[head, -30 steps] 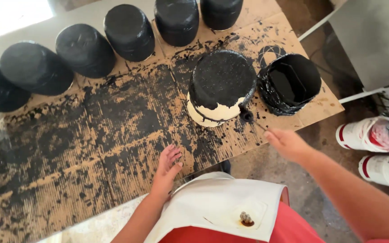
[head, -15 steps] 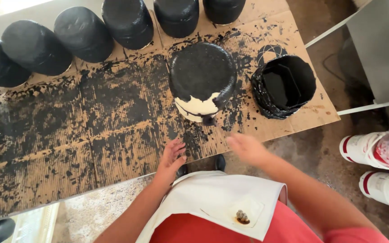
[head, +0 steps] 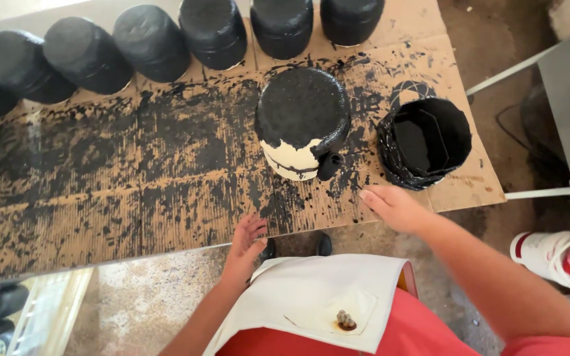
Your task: Waxing cheese wheels by hand using a brush and black wax
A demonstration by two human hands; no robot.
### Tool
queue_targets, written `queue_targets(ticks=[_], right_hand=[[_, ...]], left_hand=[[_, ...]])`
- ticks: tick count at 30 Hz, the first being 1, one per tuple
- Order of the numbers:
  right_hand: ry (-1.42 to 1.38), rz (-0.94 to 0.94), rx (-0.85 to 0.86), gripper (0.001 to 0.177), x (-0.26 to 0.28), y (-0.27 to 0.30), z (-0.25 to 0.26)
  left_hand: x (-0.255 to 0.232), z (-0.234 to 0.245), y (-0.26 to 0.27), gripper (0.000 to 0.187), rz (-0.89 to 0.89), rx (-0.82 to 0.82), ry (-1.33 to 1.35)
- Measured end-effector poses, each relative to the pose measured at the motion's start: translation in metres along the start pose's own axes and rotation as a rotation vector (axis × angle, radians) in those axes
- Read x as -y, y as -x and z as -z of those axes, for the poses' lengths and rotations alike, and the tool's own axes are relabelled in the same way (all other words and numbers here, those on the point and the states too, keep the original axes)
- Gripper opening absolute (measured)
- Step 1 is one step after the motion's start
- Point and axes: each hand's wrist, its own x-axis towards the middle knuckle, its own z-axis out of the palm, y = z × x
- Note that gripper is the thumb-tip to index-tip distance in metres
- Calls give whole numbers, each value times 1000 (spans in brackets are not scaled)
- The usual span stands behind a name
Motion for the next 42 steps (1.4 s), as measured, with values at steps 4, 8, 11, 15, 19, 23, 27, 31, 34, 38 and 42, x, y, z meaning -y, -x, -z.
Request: queue_targets(ticks=[4,8,11,15,19,23,27,31,34,38,42], right_hand=[[-20,26,56,41,78,0,-19],[2,52,131,41,104,-18,-37],[64,39,147,41,91,-9,-12],[128,-58,86,38,43,-5,38],[173,-18,123,35,64,-8,43],[64,146,115,36,106,-9,2],[-9,161,164,39,98,-13,-2],[3,116,227,39,47,6,60],[272,4,278,40,30,42,121],[457,-263,-70,31,37,71,176],[717,-383,-194,35,34,50,186]], left_hand=[[4,-13,3,73,-26,-8,13],[-9,-39,3,75,-51,10,20],[-9,-41,6,76,-57,23,5],[10,-27,8,75,-5,19,69],[16,-32,7,75,4,21,92],[15,-41,2,75,6,13,58],[17,-44,-3,75,-31,48,21],[19,-37,-1,74,-28,38,63],[5,-35,0,65,54,41,-90],[-14,-43,5,68,115,33,-114],[-49,-59,8,73,228,41,-171]])
